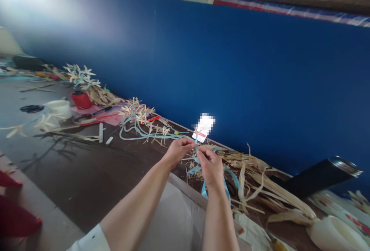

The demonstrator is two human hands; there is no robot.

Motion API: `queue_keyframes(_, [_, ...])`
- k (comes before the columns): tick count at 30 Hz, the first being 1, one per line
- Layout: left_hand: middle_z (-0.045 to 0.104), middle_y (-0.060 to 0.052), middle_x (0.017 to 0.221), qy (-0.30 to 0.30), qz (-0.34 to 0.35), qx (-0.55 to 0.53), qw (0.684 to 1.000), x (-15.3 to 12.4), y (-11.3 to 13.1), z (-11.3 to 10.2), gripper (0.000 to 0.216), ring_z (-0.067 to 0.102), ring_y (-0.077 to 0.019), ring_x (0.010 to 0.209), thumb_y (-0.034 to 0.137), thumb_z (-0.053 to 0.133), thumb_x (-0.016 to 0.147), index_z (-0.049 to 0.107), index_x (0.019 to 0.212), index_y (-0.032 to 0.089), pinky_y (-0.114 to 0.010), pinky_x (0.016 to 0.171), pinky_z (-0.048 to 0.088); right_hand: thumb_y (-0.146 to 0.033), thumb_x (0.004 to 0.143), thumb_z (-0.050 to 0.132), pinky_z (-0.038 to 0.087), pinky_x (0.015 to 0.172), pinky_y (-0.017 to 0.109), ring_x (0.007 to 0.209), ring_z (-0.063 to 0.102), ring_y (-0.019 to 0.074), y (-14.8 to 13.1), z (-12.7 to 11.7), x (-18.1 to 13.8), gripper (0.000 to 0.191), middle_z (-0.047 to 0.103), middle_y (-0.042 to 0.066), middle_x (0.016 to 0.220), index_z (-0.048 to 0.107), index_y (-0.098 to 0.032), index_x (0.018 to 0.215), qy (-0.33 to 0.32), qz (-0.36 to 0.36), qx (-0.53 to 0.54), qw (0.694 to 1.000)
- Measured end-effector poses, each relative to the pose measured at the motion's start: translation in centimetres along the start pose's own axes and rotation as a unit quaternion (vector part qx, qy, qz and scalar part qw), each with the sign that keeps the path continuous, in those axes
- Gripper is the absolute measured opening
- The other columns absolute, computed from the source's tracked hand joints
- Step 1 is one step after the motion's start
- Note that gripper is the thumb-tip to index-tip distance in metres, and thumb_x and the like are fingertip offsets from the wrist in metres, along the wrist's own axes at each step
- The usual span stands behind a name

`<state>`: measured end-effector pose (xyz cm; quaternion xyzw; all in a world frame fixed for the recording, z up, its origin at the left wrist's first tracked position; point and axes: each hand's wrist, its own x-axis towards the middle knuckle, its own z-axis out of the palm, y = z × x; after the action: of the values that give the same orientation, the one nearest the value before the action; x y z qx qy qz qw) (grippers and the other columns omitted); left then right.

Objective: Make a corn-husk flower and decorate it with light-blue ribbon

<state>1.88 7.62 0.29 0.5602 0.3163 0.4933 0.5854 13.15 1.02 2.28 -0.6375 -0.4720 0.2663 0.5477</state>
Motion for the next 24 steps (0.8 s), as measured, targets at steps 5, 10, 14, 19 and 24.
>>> queue_keyframes(5, [0.063, -0.002, 0.072, -0.002, 0.029, 0.052, 0.998, 0.1, 0.1, -0.2, 0.026, 0.053, -0.0115, 0.067, 0.036, 0.06, 0.069, 0.066, 0.076, 0.012, -0.023, 0.065, 0.04, -0.044, 0.065, 0.064, 0.047, 0.071, 0.033, 0.075, 0.062, 0.0221, -0.1, -0.3, 0.1, 0.038, 0.068, 0.006, 0.076, 0.07, -0.015, 0.089, 0.024, -0.007, -0.053, 0.998])
queue_keyframes(10, [0.061, -0.001, 0.067, 0.005, 0.051, 0.118, 0.992, 0.0, 0.2, -0.1, 0.025, 0.051, -0.0115, 0.064, 0.037, 0.055, 0.072, 0.066, 0.074, 0.014, -0.022, 0.06, 0.037, -0.044, 0.068, 0.061, 0.044, 0.077, 0.032, 0.082, 0.062, 0.022, 0.1, -0.4, 0.1, 0.032, 0.069, 0.005, 0.085, 0.07, -0.019, 0.086, 0.041, -0.065, -0.104, 0.992])
queue_keyframes(14, [0.059, 0.0, 0.065, 0.015, 0.075, 0.169, 0.983, -0.2, 0.5, 0.1, 0.024, 0.048, -0.0111, 0.061, 0.034, 0.053, 0.074, 0.064, 0.069, 0.014, -0.022, 0.056, 0.034, -0.046, 0.069, 0.06, 0.044, 0.073, 0.032, 0.077, 0.062, 0.0221, 0.5, -0.2, 0.2, 0.035, 0.069, 0.005, 0.08, 0.07, -0.018, 0.087, 0.042, -0.061, -0.11, 0.991])
queue_keyframes(19, [0.06, -0.002, 0.072, 0.036, 0.128, 0.213, 0.968, -0.3, 0.4, 0.3, 0.018, 0.05, -0.012, 0.067, 0.029, 0.052, 0.075, 0.064, 0.07, 0.016, -0.023, 0.061, 0.036, -0.047, 0.067, 0.061, 0.044, 0.068, 0.03, 0.072, 0.061, 0.0211, 0.3, -0.1, 0.2, 0.038, 0.068, 0.004, 0.075, 0.07, -0.017, 0.089, 0.049, -0.039, -0.1, 0.993])
queue_keyframes(24, [0.06, -0.003, 0.079, 0.034, 0.142, 0.238, 0.96, -0.2, 0.1, 0.2, 0.015, 0.052, -0.0134, 0.075, 0.027, 0.052, 0.076, 0.063, 0.074, 0.017, -0.023, 0.067, 0.038, -0.045, 0.064, 0.062, 0.042, 0.064, 0.029, 0.067, 0.059, 0.0197, -0.5, -0.1, -0.1, 0.035, 0.067, 0.002, 0.069, 0.071, -0.019, 0.087, 0.053, -0.02, -0.148, 0.987])
